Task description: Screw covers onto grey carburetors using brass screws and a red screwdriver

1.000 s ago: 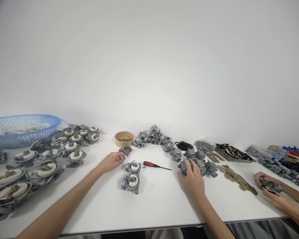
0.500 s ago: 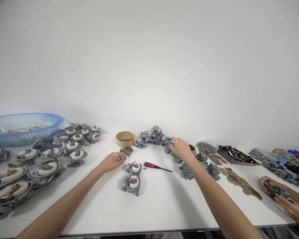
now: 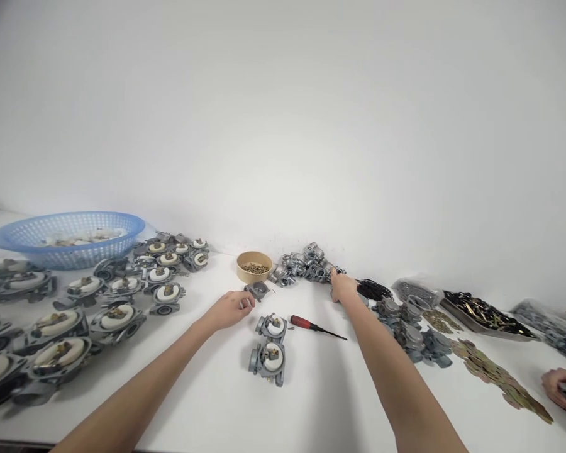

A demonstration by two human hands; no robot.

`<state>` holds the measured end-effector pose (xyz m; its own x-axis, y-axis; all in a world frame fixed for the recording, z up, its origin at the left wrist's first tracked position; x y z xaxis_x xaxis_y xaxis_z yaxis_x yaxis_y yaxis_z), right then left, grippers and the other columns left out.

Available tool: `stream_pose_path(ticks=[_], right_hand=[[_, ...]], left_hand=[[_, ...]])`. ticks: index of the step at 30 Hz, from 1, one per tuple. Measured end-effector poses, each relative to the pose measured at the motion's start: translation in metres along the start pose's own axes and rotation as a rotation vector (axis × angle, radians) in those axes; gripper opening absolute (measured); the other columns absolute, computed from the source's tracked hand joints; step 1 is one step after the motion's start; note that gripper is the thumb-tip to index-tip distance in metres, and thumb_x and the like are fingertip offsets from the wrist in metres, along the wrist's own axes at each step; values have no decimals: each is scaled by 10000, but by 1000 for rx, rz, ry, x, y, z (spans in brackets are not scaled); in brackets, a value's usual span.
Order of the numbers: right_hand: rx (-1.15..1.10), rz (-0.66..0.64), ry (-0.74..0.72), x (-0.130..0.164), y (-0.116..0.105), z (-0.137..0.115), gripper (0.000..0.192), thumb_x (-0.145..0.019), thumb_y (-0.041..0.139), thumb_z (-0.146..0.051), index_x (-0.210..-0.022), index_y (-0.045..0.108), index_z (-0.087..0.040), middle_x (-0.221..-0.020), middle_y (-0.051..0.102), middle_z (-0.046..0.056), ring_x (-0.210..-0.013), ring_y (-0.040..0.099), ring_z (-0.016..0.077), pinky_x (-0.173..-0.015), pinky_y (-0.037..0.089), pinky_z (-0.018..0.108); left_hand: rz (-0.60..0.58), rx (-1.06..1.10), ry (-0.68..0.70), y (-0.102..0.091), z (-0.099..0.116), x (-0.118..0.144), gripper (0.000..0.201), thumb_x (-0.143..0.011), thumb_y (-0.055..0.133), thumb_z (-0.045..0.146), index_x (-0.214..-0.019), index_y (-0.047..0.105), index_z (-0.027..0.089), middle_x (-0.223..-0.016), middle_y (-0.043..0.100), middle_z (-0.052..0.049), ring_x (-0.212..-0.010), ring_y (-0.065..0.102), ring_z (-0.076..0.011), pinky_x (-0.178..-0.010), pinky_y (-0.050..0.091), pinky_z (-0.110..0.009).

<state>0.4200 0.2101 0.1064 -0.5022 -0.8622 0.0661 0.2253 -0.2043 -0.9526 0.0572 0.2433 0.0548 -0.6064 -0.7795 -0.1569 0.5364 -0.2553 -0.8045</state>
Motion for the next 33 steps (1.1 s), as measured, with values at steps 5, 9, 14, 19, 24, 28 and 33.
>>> stream_pose_path(ticks=[5, 9, 14, 19, 24, 28, 33], right_hand=[[6, 70, -49, 0, -2, 5, 394, -1010, 673, -371, -1345, 614, -173, -1327, 650, 109, -1119, 681, 252, -940, 599, 466], [-1, 108, -64, -2, -14, 11, 392, -1010, 671, -376, -1343, 617, -174, -1343, 642, 112, -1136, 674, 255, -952, 594, 470], [9, 72, -67, 0, -18, 15, 369, -1013, 668, -376, -1325, 628, -184, -1335, 648, 105, -1128, 676, 248, -948, 596, 462], [17, 79, -105, 8, -11, 2, 384, -1011, 671, -374, -1337, 620, -178, -1332, 648, 105, -1122, 679, 250, -940, 599, 465], [35, 124, -164, 6, -8, -7, 389, -1010, 673, -373, -1339, 618, -176, -1330, 649, 107, -1121, 680, 251, -940, 599, 464], [62, 147, -225, 7, -10, -6, 386, -1011, 672, -373, -1338, 619, -177, -1326, 650, 106, -1117, 681, 249, -937, 600, 462], [100, 150, -376, 15, -13, -28, 399, -1008, 676, -368, -1353, 612, -178, -1349, 639, 111, -1138, 673, 256, -951, 596, 471]], left_hand=[[0, 15, 0, -2, 2, 1, 214, -891, 569, 200, -1009, 728, 282, -998, 783, -11, -1112, 668, -263, -923, 525, -328], [4, 30, -6, -2, 2, 1, 208, -883, 577, 196, -992, 736, 274, -1002, 779, -17, -1104, 671, -266, -925, 526, -327], [9, 57, -10, -3, 0, 1, 212, -889, 557, 199, -988, 735, 257, -970, 775, -23, -1050, 697, -258, -889, 539, -316], [12, 65, -8, -4, 0, 2, 215, -879, 564, 176, -985, 736, 250, -950, 774, -15, -928, 728, -230, -830, 548, -294], [19, 76, -14, -5, -1, 1, 209, -874, 574, 174, -974, 740, 251, -975, 772, -12, -832, 728, -204, -801, 554, -278], [16, 95, -14, -3, -3, 0, 205, -880, 571, 185, -982, 735, 254, -969, 768, -13, -815, 727, -202, -792, 557, -278], [9, 112, -15, 0, -7, 0, 209, -894, 560, 210, -1009, 730, 253, -1011, 762, -24, -811, 730, -205, -787, 563, -287]])
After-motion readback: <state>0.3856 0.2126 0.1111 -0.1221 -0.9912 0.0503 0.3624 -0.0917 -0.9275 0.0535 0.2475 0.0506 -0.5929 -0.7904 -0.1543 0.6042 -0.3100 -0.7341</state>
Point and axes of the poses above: each hand's wrist, its own x-axis away from the middle knuckle, its own y-axis out of the palm, z = x × y, the point moved 7 cm from there along -x, towards the middle knuckle
